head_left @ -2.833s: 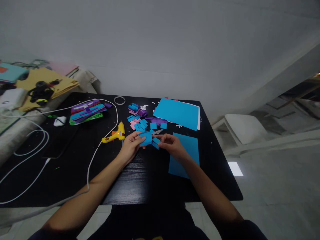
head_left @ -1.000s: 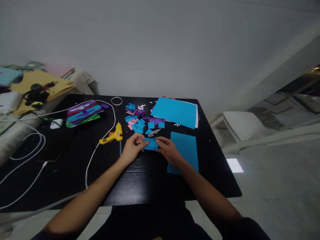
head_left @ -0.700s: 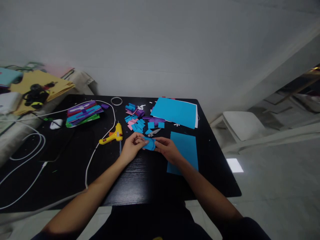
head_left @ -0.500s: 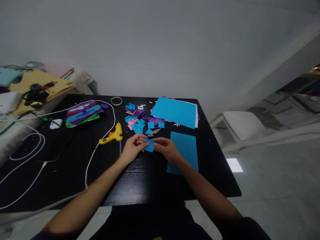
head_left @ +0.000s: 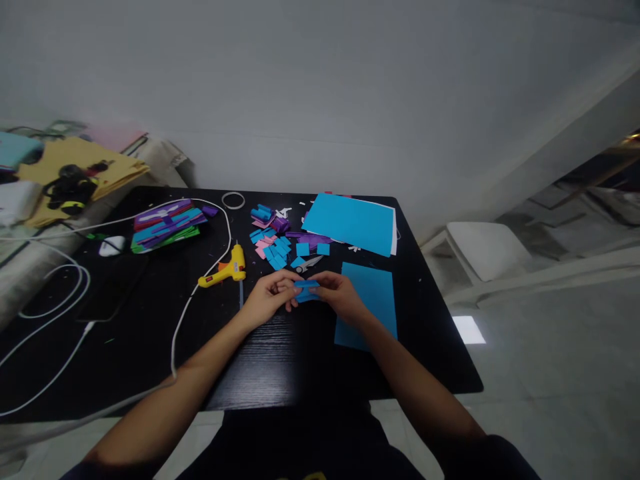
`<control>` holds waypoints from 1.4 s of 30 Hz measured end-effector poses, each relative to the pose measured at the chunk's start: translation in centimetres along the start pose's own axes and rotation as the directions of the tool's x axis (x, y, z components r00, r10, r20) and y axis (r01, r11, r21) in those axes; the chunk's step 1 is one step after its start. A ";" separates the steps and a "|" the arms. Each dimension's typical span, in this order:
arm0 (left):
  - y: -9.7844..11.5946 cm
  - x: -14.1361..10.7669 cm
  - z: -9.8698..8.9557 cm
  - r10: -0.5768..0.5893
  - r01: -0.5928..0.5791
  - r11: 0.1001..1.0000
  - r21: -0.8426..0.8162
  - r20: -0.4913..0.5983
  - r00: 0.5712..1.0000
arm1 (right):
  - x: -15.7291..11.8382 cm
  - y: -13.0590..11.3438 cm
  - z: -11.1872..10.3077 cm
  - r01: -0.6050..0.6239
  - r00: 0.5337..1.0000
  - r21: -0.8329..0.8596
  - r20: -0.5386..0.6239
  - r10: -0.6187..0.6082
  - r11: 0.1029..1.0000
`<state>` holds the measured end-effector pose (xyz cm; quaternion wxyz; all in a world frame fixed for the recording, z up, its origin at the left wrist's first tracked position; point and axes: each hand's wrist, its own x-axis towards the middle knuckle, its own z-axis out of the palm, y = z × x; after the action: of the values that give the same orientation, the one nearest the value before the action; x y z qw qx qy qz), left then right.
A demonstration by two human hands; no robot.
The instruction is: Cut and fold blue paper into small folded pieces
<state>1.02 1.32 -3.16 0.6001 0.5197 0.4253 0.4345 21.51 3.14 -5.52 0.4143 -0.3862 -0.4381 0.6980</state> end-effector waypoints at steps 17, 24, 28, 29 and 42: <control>-0.2 0.3 -0.1 0.000 0.001 0.999 -0.035 0.037 0.999 | 0.3 -0.4 -0.6 -0.018 1.000 -0.078 -0.002 0.018 0.997; -0.5 0.3 0.0 0.011 -0.014 0.999 -0.040 -0.056 0.998 | 0.3 -0.7 -0.8 -0.016 1.000 -0.111 0.007 0.017 0.994; -0.8 0.6 -0.6 0.062 -0.079 0.995 -0.060 -0.246 0.967 | 1.6 -2.7 -1.1 0.194 0.979 -0.399 0.022 -0.202 0.896; -0.8 0.7 -0.9 0.076 -0.099 0.993 -0.066 -0.299 0.951 | 2.2 -3.3 -1.0 0.251 0.962 -0.562 0.056 -0.266 0.788; -1.3 1.5 -2.0 0.132 -0.212 0.973 -0.090 -0.538 0.832 | 7.7 -2.9 3.5 0.163 0.978 -0.926 0.105 -0.182 0.340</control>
<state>-0.43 3.21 -4.77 0.4546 0.3710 0.4924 0.6428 16.24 9.94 -3.07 0.1983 -0.5101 -0.7899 0.2767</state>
